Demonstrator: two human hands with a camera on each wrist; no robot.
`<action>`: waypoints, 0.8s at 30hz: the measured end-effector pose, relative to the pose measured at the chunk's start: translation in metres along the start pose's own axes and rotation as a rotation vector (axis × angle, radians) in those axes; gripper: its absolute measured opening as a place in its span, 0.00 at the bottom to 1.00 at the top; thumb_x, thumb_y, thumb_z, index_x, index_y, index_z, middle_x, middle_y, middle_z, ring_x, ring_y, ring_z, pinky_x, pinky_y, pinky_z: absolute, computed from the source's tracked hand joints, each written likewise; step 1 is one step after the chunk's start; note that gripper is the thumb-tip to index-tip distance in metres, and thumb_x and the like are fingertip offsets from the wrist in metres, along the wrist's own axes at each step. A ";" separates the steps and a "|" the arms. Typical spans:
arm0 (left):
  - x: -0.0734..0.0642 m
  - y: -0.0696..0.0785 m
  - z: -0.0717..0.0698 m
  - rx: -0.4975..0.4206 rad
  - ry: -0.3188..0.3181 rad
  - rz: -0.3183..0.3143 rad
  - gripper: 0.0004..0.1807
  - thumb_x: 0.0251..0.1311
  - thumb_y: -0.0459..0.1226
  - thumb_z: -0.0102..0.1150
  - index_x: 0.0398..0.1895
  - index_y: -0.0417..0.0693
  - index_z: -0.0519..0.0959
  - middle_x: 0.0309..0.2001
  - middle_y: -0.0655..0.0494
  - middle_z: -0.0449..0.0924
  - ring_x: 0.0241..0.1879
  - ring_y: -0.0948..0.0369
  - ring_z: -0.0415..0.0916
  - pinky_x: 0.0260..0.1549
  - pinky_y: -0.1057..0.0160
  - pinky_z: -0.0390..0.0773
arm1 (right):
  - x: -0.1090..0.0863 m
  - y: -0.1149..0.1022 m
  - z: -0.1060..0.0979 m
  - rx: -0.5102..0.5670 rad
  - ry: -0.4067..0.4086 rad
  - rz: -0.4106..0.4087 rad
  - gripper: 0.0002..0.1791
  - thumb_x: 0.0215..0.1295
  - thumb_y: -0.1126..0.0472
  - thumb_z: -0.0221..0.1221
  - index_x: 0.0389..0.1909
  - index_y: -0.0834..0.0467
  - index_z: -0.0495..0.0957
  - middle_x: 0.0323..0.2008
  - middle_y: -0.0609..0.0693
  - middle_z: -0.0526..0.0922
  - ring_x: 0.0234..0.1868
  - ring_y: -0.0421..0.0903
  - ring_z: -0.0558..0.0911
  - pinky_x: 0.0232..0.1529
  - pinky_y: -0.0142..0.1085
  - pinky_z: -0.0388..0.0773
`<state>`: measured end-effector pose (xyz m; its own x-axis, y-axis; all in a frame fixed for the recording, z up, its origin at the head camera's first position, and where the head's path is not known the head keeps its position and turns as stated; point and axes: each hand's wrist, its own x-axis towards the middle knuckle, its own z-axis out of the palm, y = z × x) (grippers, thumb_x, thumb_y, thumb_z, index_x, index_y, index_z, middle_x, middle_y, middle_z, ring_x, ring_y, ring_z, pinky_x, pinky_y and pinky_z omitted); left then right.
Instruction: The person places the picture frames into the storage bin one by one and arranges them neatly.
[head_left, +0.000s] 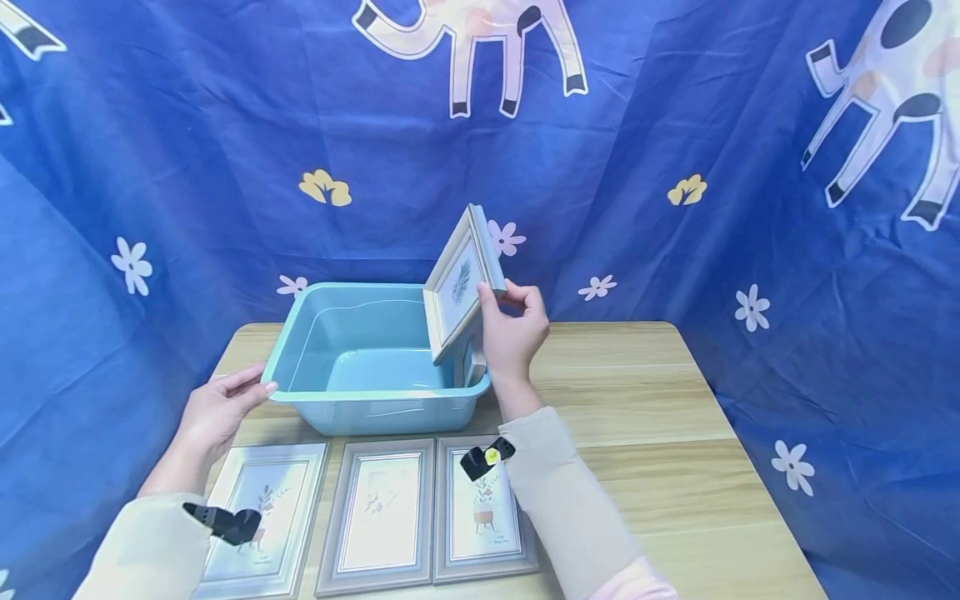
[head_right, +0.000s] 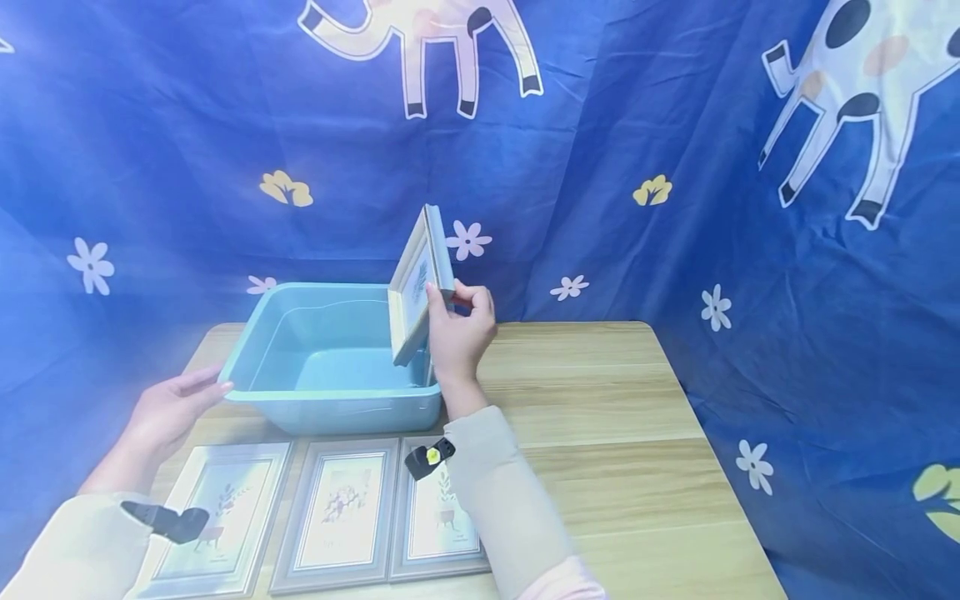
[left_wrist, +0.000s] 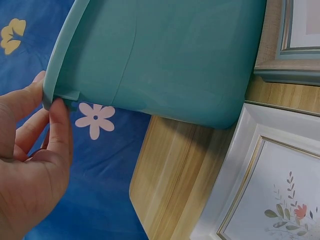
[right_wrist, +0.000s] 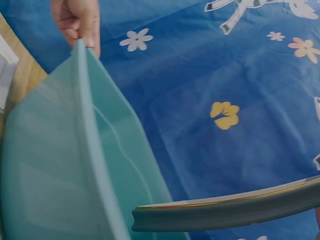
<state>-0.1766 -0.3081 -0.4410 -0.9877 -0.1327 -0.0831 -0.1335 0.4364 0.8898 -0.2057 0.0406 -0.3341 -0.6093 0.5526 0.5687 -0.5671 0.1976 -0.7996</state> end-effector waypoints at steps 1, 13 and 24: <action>-0.001 0.000 0.000 0.001 -0.001 0.000 0.37 0.65 0.47 0.57 0.68 0.32 0.60 0.62 0.36 0.65 0.46 0.76 0.68 0.46 0.72 0.77 | -0.004 -0.001 0.001 0.001 -0.003 -0.006 0.13 0.50 0.71 0.70 0.31 0.73 0.75 0.30 0.62 0.81 0.30 0.54 0.82 0.27 0.35 0.83; -0.001 -0.002 0.001 -0.019 0.000 -0.004 0.38 0.64 0.48 0.58 0.68 0.32 0.60 0.61 0.38 0.67 0.43 0.80 0.68 0.42 0.76 0.76 | -0.037 0.019 0.008 -0.014 -0.025 -0.032 0.13 0.49 0.74 0.69 0.29 0.74 0.73 0.30 0.64 0.76 0.31 0.56 0.81 0.26 0.39 0.84; -0.001 -0.004 0.002 -0.029 0.015 0.004 0.38 0.63 0.47 0.59 0.67 0.30 0.61 0.58 0.45 0.70 0.42 0.81 0.67 0.40 0.79 0.75 | -0.062 0.075 0.009 -0.069 -0.052 -0.076 0.16 0.51 0.60 0.72 0.29 0.66 0.76 0.32 0.55 0.77 0.32 0.50 0.82 0.27 0.32 0.83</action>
<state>-0.1748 -0.3081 -0.4456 -0.9868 -0.1444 -0.0733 -0.1272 0.4113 0.9026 -0.2152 0.0138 -0.4277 -0.5948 0.4911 0.6364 -0.5749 0.2935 -0.7638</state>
